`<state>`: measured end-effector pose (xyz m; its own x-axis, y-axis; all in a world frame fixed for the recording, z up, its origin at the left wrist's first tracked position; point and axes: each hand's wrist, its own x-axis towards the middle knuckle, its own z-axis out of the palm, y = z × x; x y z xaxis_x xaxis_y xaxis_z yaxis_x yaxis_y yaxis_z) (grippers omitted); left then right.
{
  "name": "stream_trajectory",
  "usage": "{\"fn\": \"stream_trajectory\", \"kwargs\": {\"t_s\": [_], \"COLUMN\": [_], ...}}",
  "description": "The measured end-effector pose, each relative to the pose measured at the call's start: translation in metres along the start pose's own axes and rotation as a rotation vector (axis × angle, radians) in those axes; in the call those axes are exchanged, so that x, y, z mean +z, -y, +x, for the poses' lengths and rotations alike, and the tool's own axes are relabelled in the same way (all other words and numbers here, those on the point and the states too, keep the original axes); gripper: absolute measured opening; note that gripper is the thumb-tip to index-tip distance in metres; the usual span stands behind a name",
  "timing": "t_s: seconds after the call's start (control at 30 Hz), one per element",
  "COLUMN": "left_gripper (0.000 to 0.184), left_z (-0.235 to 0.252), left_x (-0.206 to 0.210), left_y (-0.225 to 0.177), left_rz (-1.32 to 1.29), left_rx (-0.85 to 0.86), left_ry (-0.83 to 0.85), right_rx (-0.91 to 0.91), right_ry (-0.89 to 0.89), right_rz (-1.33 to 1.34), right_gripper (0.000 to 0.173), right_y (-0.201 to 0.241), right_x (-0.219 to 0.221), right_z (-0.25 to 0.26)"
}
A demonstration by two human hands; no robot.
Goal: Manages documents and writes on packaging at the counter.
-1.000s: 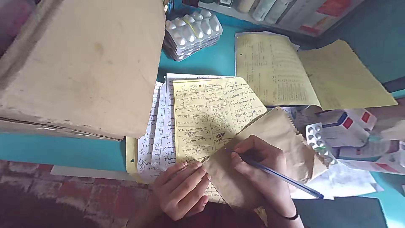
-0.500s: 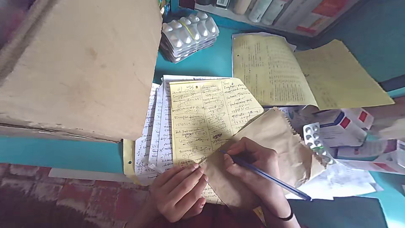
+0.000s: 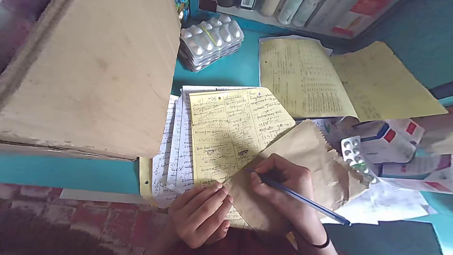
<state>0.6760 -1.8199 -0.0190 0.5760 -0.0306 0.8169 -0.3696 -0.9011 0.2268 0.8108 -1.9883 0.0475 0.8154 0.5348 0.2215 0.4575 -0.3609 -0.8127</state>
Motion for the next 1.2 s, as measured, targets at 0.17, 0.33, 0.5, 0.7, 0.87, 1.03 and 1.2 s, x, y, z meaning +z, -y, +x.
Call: {"fn": "stream_trajectory", "kwargs": {"t_s": [0.17, 0.33, 0.5, 0.7, 0.87, 1.03, 1.2], "left_gripper": [0.04, 0.039, 0.038, 0.039, 0.039, 0.039, 0.038], "left_z": [0.0003, -0.0002, 0.0008, 0.0012, 0.0015, 0.0017, 0.0019], "left_x": [-0.0005, -0.0003, -0.0011, -0.001, -0.0018, -0.0033, -0.0023], "left_y": [-0.0003, -0.0012, 0.0, 0.0002, 0.0001, 0.0, 0.0008], "left_rz": [0.004, 0.008, 0.003, 0.007, 0.016, 0.02, 0.013], "left_rx": [-0.004, -0.011, -0.007, 0.003, 0.002, -0.002, 0.003], "left_ry": [0.01, 0.013, 0.013, 0.016, 0.034, 0.042, 0.029], "right_rx": [0.006, -0.008, 0.023, 0.04, 0.021, 0.038, 0.026], "right_ry": [0.007, -0.004, -0.033, -0.038, -0.022, -0.053, -0.04], "right_rz": [0.019, 0.003, 0.007, -0.008, 0.005, 0.01, -0.014], "right_gripper": [0.013, 0.014, 0.012, 0.014, 0.015, 0.012, 0.014], "right_y": [-0.0003, -0.002, -0.0008, -0.0004, -0.0007, -0.0005, -0.0009], "right_x": [-0.0014, 0.0, 0.0015, 0.0004, 0.0009, 0.0002, -0.0003], "right_z": [-0.0006, -0.0009, -0.0008, -0.0019, -0.0025, -0.0007, -0.0004]}}
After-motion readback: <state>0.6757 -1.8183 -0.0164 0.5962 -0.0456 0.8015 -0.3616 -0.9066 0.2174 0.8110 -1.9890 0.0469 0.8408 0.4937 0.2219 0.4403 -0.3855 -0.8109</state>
